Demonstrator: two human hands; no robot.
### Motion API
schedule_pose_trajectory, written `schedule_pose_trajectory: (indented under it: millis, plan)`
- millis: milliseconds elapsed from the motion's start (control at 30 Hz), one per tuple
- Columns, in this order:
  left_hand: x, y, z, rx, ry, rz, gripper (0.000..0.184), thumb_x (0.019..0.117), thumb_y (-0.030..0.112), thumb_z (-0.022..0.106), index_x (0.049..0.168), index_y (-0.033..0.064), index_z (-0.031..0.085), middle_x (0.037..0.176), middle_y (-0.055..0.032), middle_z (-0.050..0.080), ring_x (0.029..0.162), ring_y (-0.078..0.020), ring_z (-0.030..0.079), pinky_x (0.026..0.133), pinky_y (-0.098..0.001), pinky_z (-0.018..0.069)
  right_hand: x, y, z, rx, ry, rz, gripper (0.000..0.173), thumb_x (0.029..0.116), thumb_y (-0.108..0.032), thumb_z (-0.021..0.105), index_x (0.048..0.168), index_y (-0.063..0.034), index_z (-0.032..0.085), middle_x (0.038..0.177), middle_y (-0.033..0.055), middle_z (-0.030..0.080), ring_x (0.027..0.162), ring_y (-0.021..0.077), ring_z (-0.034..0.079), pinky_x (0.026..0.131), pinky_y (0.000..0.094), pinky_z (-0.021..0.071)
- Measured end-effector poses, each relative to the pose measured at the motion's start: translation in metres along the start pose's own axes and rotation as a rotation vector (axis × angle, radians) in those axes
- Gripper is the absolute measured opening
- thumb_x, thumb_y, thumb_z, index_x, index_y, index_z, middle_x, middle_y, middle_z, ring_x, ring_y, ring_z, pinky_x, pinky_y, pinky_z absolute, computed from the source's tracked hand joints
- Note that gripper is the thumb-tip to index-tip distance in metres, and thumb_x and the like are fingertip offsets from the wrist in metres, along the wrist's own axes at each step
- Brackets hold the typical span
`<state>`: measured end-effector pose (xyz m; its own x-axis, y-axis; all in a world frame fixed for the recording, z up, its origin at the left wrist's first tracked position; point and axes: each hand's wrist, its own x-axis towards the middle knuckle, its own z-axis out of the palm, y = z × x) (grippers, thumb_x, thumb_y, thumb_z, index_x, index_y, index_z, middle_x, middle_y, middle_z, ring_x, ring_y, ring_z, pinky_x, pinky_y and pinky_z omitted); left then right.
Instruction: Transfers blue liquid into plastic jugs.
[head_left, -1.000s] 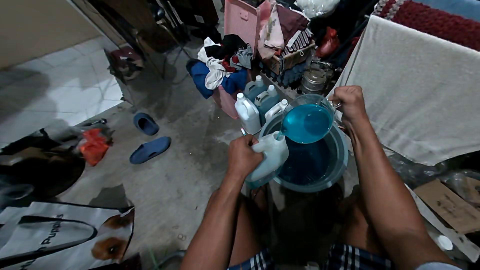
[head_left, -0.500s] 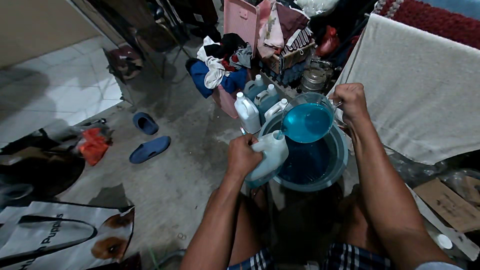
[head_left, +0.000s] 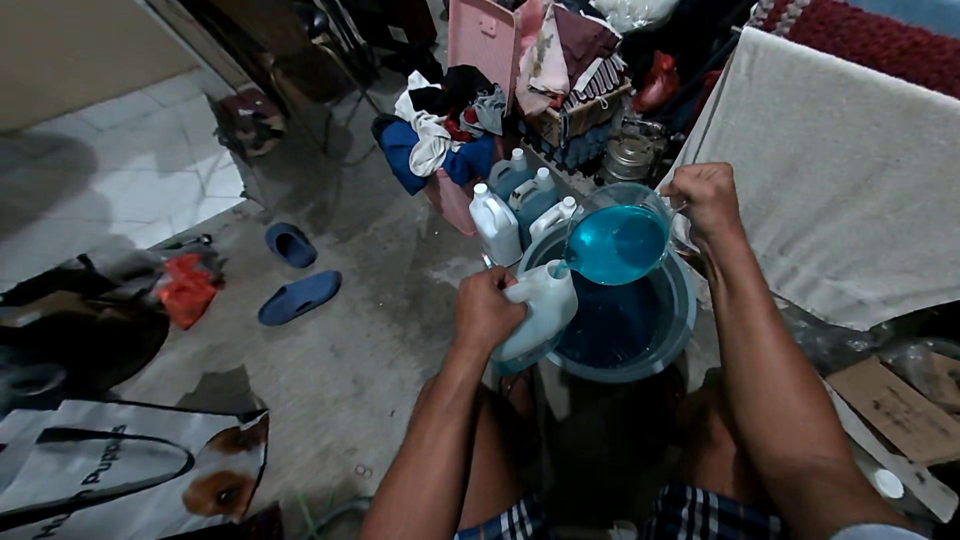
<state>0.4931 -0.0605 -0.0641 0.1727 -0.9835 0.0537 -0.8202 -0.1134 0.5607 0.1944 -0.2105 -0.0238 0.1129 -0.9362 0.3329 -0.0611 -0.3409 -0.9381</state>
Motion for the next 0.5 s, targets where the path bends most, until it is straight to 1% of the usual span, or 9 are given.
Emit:
schedule_pose_trajectory:
  millis: [267,333,500]
  plan:
    - [-0.0004,0.0017,-0.0003,-0.005,-0.002,0.003,0.019,0.0698,0.011,0.084,0.080,0.0122,0.068,0.073,-0.0047,0.066,0.069,-0.0231,0.065,0.061,-0.0505,0.0524,0.0003,-0.0036,0.0013,-0.020,0.000,-0.009,0.036,0.0853,-0.008,0.060,0.053,-0.0200,0.048,0.051,-0.0117,0.048,0.046,-0.0004,0.042,0.046,0.0207,0.0358]
    - [-0.0001,0.0011,-0.0002,-0.007,-0.003,0.003,0.018,0.0698,0.011,0.084,0.080,0.0128,0.068,0.072,-0.0039,0.066,0.068,-0.0221,0.064,0.061,-0.0499,0.0522,0.0002,-0.0050,0.0022,-0.015,-0.003,-0.014,0.036,0.0844,-0.008,0.060,0.053,-0.0202,0.048,0.051,-0.0118,0.047,0.046,-0.0005,0.041,0.046,0.0204,0.0350]
    - [-0.0004,0.0023,-0.0003,-0.006,-0.005,-0.006,0.018,0.0701,0.011,0.083,0.081,0.0121,0.069,0.074,-0.0045,0.066,0.069,-0.0231,0.065,0.062,-0.0507,0.0526,0.0005,-0.0073,0.0029,-0.009,-0.003,-0.015,0.036,0.0843,-0.008,0.061,0.053,-0.0199,0.048,0.051,-0.0115,0.048,0.046,-0.0007,0.043,0.046,0.0200,0.0369]
